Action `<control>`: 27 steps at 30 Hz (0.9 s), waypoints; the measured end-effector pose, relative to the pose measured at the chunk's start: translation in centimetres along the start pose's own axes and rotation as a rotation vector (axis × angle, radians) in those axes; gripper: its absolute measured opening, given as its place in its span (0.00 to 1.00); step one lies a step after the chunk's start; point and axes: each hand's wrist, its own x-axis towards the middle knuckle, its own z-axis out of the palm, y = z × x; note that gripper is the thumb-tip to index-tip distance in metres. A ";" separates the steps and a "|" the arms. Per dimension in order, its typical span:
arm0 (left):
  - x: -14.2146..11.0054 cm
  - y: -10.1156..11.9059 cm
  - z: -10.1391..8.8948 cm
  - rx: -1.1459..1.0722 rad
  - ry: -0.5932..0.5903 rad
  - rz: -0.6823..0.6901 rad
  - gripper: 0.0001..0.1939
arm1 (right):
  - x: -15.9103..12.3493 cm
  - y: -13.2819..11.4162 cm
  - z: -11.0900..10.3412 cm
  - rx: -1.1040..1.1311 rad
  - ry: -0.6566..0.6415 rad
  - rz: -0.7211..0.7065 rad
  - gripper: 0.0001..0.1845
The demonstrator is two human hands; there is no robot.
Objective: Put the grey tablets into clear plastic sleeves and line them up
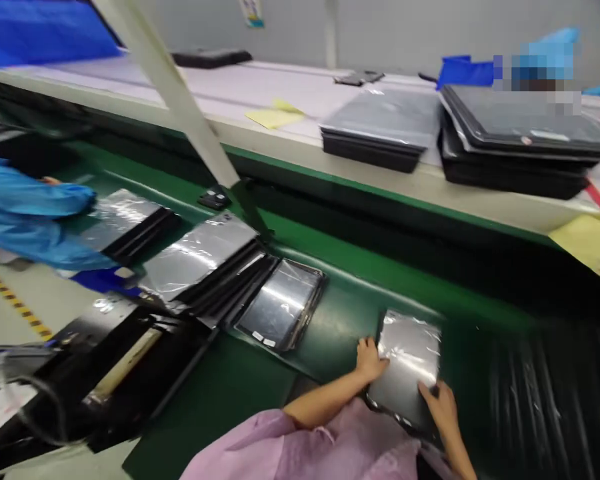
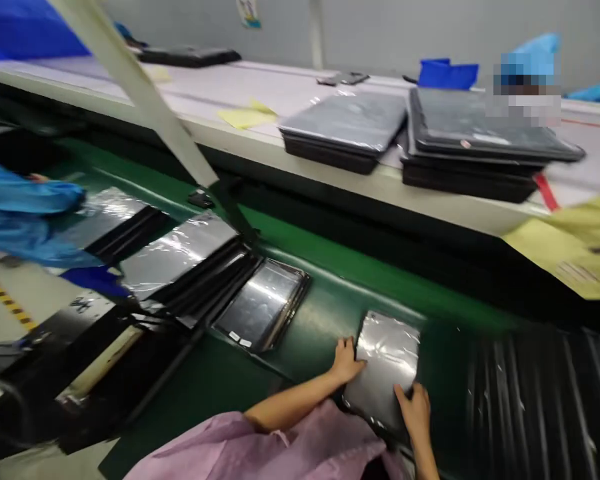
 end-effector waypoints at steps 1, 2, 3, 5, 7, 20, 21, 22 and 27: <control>0.3 -0.3 0.6 0.018 -0.018 0.014 0.42 | 0.5 0.7 0.0 -0.003 -0.002 0.038 0.18; 0.6 -0.5 1.0 0.027 -0.027 0.026 0.44 | 1.1 1.1 0.0 0.005 -0.011 0.068 0.18; 1.0 -0.7 1.3 0.030 -0.030 0.038 0.44 | 1.7 1.3 0.0 0.020 -0.023 0.085 0.19; 1.6 -0.8 1.3 0.020 -0.026 0.056 0.44 | 2.7 0.8 -0.2 0.081 -0.066 0.084 0.19; 1.7 -1.0 1.1 -0.007 -0.029 0.072 0.44 | 3.2 -0.2 -0.4 0.184 -0.122 0.035 0.19; -7.5 8.4 -5.0 -0.463 0.110 0.696 0.41 | -0.9 -8.5 -11.2 0.840 -0.180 -0.241 0.27; -9.3 9.7 -5.9 -0.418 0.178 0.782 0.38 | -1.6 -9.2 -12.7 0.875 -0.158 -0.268 0.26; -11.1 10.9 -6.8 -0.367 0.240 0.861 0.37 | -2.4 -9.8 -14.1 0.915 -0.124 -0.294 0.25; -17.4 14.5 -9.6 -0.184 0.403 1.255 0.32 | -6.0 -11.8 -18.4 1.020 0.071 -0.340 0.26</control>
